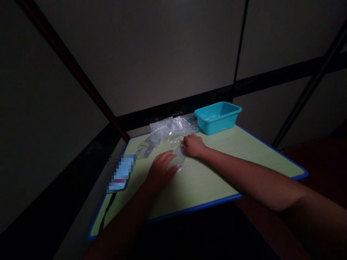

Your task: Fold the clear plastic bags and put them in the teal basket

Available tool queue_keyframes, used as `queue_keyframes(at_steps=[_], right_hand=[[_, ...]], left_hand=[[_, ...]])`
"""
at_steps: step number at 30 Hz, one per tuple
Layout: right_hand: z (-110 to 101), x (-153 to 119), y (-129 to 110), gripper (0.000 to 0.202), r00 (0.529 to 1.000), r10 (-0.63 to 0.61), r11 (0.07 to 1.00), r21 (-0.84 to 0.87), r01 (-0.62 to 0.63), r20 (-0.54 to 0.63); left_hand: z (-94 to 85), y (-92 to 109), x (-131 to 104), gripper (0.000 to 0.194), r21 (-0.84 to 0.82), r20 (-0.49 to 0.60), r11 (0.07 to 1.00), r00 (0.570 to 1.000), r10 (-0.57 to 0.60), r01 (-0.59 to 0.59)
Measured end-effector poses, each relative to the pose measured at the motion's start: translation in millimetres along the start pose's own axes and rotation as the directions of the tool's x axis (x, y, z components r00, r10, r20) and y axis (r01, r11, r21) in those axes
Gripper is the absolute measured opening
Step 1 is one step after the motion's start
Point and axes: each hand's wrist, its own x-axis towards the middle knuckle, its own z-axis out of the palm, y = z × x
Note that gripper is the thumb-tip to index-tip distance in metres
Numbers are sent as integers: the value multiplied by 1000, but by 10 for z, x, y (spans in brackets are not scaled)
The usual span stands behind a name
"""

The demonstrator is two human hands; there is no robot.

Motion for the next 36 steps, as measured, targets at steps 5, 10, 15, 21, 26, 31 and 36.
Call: queue_keyframes(at_steps=[5, 10, 15, 21, 26, 31, 36], right_hand=[[62, 56, 20, 31, 999, 19, 1000, 12, -20, 42], [126, 54, -6, 30, 998, -50, 999, 12, 50, 22], [103, 34, -12, 22, 998, -59, 995, 79, 57, 25], [98, 32, 21, 21, 999, -43, 990, 137, 41, 14], [83, 35, 66, 27, 999, -30, 997, 74, 27, 43], [48, 28, 90, 27, 997, -30, 999, 45, 27, 71], [55, 26, 78, 27, 997, -35, 997, 64, 31, 67]], left_hand=[[38, 24, -3, 39, 30, 299, 998, 953, 50, -62], [23, -24, -16, 34, 4, 308, 1000, 951, 5, -7], [3, -46, -22, 37, -22, 283, 1000, 959, 13, -7], [-11, -26, -16, 41, -1, 302, 999, 953, 37, -38], [-1, -85, -26, 35, -43, 296, 998, 954, 47, -36], [-25, -142, -50, 35, 7, 240, 1000, 971, 18, -20], [-39, -89, -39, 49, 78, 187, 995, 981, 40, -56]])
